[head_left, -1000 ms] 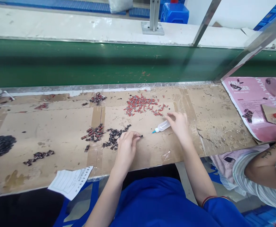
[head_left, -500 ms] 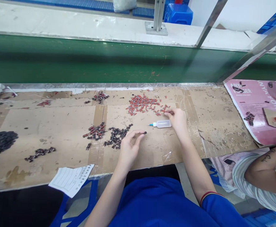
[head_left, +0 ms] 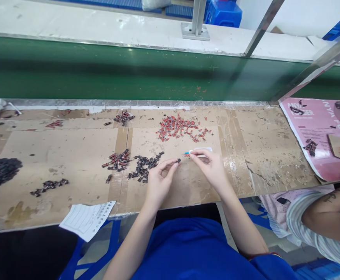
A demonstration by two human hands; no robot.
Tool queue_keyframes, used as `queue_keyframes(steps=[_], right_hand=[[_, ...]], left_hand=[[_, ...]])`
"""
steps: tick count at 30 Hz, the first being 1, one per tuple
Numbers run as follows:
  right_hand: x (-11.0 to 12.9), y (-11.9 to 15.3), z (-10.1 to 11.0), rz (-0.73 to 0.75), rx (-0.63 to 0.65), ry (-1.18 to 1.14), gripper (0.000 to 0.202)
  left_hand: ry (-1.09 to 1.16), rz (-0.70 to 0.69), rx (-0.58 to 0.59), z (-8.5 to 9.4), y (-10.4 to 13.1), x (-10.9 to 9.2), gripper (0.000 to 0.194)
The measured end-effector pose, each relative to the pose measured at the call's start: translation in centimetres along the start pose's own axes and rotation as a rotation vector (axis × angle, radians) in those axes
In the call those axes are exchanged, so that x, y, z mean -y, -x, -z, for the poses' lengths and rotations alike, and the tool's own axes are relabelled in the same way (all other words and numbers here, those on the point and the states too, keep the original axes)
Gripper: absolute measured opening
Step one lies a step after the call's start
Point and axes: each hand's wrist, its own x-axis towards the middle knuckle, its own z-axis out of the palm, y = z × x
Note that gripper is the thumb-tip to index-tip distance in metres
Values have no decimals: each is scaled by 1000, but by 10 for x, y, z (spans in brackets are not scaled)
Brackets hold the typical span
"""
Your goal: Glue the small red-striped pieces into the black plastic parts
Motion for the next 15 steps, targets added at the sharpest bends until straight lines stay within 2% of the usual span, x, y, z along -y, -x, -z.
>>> queue_keyframes(steps=[2, 7, 9, 13, 15], right_hand=[[-1, 11, -5, 14, 3, 39, 11], [-11, 32, -14, 158, -42, 237, 12], [-15, 37, -17, 78, -30, 167, 12], [-17, 40, -23, -186, 22, -128, 16], [-16, 40, -25, -243, 37, -215, 18]], left_hand=[[13, 12, -10, 1, 1, 2, 23], [155, 132, 4, 3, 11, 11, 26], [166, 160, 7, 3, 15, 14, 27], [100, 154, 52, 5, 21, 13, 25], [53, 125, 95, 7, 22, 10, 24]])
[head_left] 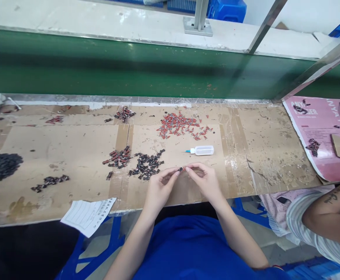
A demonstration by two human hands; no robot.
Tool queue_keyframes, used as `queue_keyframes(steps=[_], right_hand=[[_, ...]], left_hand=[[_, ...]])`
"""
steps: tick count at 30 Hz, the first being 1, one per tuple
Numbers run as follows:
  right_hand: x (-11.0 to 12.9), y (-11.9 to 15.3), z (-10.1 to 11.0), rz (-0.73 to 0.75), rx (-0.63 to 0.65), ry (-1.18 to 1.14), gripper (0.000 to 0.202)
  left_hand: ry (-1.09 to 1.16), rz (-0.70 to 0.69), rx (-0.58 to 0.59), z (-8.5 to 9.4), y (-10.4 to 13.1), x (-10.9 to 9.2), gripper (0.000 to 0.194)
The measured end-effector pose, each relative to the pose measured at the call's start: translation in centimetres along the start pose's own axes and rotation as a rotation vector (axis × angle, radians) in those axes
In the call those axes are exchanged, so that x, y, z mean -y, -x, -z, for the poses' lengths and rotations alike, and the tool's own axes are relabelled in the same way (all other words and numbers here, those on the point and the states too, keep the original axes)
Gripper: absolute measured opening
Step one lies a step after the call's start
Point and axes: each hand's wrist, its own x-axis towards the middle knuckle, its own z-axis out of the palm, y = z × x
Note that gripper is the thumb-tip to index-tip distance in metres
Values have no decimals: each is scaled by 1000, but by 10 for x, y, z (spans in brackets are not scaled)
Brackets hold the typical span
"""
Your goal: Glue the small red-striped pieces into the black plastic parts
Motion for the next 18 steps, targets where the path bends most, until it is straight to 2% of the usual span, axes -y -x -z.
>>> queue_keyframes(steps=[4, 10, 18], right_hand=[[1, 0, -1, -26, 14, -73, 17], [1, 1, 1, -50, 41, -55, 16], [1, 9, -3, 35, 0, -55, 14]], left_hand=[[-63, -64, 58, 2, 2, -4, 23], [-145, -100, 78, 5, 4, -5, 22], [61, 47, 130, 4, 2, -14, 28]])
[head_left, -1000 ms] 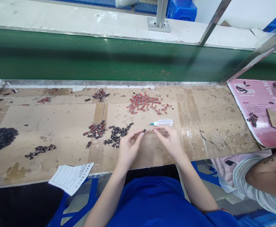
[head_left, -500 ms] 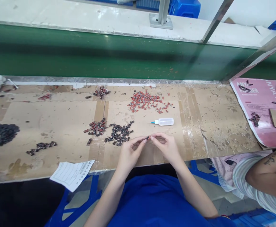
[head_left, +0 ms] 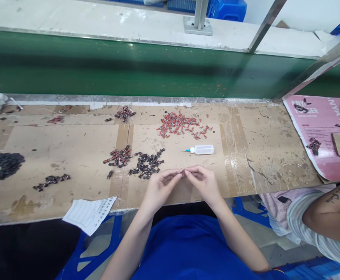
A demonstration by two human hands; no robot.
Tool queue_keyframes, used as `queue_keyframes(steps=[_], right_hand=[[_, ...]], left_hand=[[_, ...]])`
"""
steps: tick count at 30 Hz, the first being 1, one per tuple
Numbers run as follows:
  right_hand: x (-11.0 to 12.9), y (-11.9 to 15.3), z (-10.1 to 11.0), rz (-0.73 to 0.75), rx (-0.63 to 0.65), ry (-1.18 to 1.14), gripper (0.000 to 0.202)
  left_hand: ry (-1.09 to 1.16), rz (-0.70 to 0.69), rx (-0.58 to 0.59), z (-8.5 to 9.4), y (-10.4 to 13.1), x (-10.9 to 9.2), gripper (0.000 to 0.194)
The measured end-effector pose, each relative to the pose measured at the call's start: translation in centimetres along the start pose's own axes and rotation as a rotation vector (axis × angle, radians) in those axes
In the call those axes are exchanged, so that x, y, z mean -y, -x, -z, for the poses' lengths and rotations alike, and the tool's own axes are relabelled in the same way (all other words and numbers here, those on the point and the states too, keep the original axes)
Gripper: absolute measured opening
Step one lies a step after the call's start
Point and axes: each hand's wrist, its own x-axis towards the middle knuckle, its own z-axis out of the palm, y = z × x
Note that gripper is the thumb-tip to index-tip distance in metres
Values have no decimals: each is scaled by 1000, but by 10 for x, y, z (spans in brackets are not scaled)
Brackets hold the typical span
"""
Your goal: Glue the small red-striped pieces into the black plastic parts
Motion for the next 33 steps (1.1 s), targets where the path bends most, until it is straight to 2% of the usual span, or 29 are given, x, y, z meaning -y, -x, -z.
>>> queue_keyframes(steps=[4, 11, 16, 20, 23, 25, 26, 27, 30, 33], right_hand=[[1, 4, 2, 107, -5, 76, 12], [6, 8, 0, 240, -39, 175, 9], [5, 7, 0, 229, -32, 115, 12], [-3, 2, 3, 108, 100, -108, 28], [-5, -3, 2, 136, 188, -136, 29], [-2, -7, 2, 224, 198, -3, 25], [0, -10, 3, 290, 195, 105, 22], [2, -14, 5, 367, 182, 230, 20], [7, -27, 20, 555, 83, 587, 18], [5, -41, 40, 593, -46, 813, 28]], left_hand=[[30, 35, 0, -2, 2, -5, 31], [5, -16, -25, -3, 5, -8, 24], [5, -52, -44, -6, 7, -9, 25], [7, -66, -37, -7, 13, -16, 23], [-6, -61, -9, -2, 13, -19, 23], [-59, -82, -26, 9, 8, -17, 24], [-116, -110, -71, 17, 5, -14, 24], [-197, -148, -146, 28, 0, -12, 25], [-569, -295, -469, 68, -13, -4, 24], [-804, -335, -635, 101, -23, 1, 27]])
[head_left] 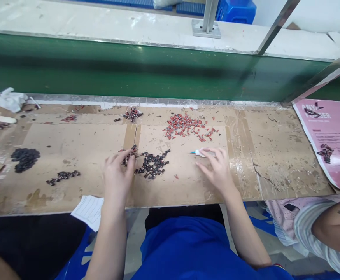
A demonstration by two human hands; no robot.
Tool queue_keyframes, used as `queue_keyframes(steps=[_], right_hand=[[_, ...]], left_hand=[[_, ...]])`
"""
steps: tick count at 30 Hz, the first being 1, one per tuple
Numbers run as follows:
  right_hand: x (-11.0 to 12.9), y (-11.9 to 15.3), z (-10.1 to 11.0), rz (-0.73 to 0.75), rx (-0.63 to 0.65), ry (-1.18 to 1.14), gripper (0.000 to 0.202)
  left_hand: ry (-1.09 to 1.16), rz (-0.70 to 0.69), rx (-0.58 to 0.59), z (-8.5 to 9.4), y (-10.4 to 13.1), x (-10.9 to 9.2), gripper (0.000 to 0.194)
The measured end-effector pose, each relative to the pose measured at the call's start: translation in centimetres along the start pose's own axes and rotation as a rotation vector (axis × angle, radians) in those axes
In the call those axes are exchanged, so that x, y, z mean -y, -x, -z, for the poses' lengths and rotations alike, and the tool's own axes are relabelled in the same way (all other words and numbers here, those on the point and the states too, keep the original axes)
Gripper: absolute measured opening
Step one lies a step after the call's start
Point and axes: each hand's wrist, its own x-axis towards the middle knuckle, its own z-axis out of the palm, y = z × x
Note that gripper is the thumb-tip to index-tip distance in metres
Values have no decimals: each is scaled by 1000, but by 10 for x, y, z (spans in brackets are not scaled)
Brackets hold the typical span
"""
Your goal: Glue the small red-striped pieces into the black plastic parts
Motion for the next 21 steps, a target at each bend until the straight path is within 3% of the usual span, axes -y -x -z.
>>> queue_keyframes(steps=[3, 7, 14, 21], right_hand=[[-20, -1, 6, -24, 12, 118, 44], [-33, 2, 7, -51, 64, 143, 38], [-38, 5, 7, -58, 67, 105, 29], [-36, 11, 6, -107, 75, 96, 33]], left_hand=[[-90, -39, -36, 1, -10, 7, 31], [-37, -208, 183, -13, -15, -9, 28], [-173, -279, 391, -50, -17, -44, 19], [-300, -365, 442, -57, -14, -57, 17]])
